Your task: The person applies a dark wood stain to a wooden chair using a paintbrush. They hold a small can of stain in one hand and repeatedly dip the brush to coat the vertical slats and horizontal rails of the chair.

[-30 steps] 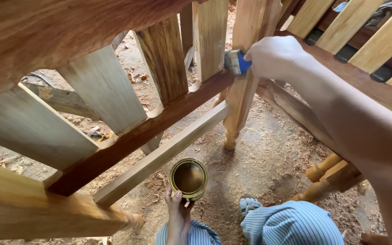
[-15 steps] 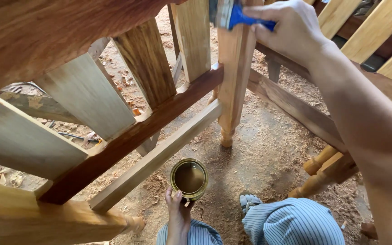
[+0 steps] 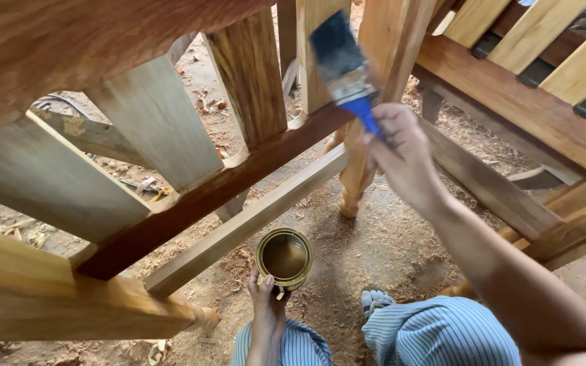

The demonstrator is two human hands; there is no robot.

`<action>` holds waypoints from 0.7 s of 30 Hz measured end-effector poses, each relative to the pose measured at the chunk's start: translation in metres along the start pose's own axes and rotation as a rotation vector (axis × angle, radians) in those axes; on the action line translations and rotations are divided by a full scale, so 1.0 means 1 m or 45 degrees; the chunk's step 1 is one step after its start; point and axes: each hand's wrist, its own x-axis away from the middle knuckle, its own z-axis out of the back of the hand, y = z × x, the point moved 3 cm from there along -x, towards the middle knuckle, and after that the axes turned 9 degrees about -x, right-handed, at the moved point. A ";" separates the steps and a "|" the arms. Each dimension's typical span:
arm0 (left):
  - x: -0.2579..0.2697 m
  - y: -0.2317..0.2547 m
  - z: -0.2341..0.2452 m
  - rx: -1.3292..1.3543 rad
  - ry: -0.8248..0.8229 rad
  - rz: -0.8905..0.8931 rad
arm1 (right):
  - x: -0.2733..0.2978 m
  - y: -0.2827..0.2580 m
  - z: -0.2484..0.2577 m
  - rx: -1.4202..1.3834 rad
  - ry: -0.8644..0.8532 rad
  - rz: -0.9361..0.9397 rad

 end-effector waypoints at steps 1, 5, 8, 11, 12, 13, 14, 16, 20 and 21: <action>-0.001 -0.002 0.001 -0.001 0.003 -0.001 | 0.000 -0.006 -0.011 -0.003 0.000 0.000; -0.001 -0.002 -0.002 -0.003 -0.028 -0.032 | -0.008 -0.011 -0.047 -0.336 -0.049 -0.370; 0.001 -0.002 -0.003 0.008 -0.029 -0.034 | -0.033 -0.013 -0.058 -0.597 0.067 -0.481; -0.003 -0.006 0.001 0.011 -0.018 -0.026 | -0.050 -0.016 -0.059 -0.786 0.192 -0.695; -0.004 -0.009 0.003 0.010 -0.026 -0.031 | -0.052 -0.016 -0.061 -0.848 0.198 -0.772; -0.003 -0.007 0.002 0.016 -0.019 -0.025 | -0.049 -0.016 -0.060 -0.845 0.191 -0.781; -0.003 -0.005 0.001 0.032 -0.022 -0.029 | -0.046 -0.015 -0.059 -0.990 0.215 -0.817; 0.000 -0.006 0.002 0.049 -0.018 -0.023 | -0.036 -0.012 -0.061 -1.133 0.239 -0.865; -0.005 -0.003 0.003 -0.007 -0.048 -0.054 | -0.016 0.001 -0.065 -1.058 0.319 -1.055; -0.004 -0.006 0.004 -0.017 -0.026 -0.031 | -0.010 0.005 -0.065 -1.049 0.348 -1.093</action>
